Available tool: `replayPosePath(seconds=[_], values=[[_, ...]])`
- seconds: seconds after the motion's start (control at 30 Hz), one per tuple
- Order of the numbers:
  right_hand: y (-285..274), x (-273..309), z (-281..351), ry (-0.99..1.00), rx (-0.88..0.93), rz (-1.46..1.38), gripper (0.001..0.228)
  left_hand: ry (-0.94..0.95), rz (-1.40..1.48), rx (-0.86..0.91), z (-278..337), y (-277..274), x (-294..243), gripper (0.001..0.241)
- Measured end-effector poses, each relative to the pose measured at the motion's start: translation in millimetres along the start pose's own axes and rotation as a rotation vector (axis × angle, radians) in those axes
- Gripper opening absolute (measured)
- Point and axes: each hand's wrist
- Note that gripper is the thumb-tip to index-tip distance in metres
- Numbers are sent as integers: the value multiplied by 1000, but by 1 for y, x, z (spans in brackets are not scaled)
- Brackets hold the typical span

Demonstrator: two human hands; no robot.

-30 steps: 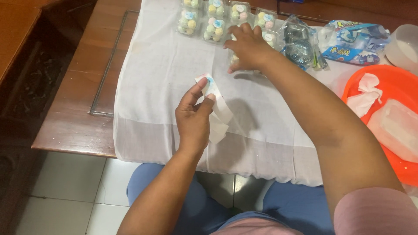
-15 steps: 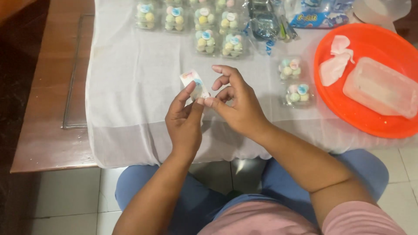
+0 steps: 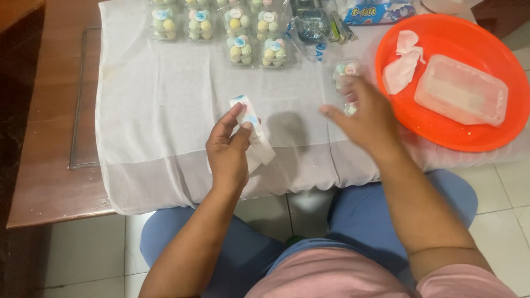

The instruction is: Packaging small colorful candies into clear plastic containers and preparing them with tape.

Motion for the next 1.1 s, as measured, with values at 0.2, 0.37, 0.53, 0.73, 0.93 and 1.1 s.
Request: replayPosePath(seconds=[0.2,0.37,0.53,0.73,0.93,1.1], values=[[3,-32,-19,358,249,336,94,21,-26,6,-3,1,-1,41],[12,-34,-17,414,202,329,90,20,-47,-7,0,3,-7,40],[-1,-44,-42,375,87,284,93,15,-51,-30,-1,-4,-13,40],[29,-84,-103,287,155,347,100,29,-65,-6,-5,-10,-32,40],[43,-87,-113,391,299,396,109,59,13,-43,-10,-24,-40,41],[39,-38,-118,372,243,322,100,30,61,-49,-4,-28,-53,43]])
Point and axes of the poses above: each hand's wrist, its own z-axis away from the middle knuckle, its own y-axis out of the palm, x = y × z, and after that the axes turned 3 degrees about -y, right-handed
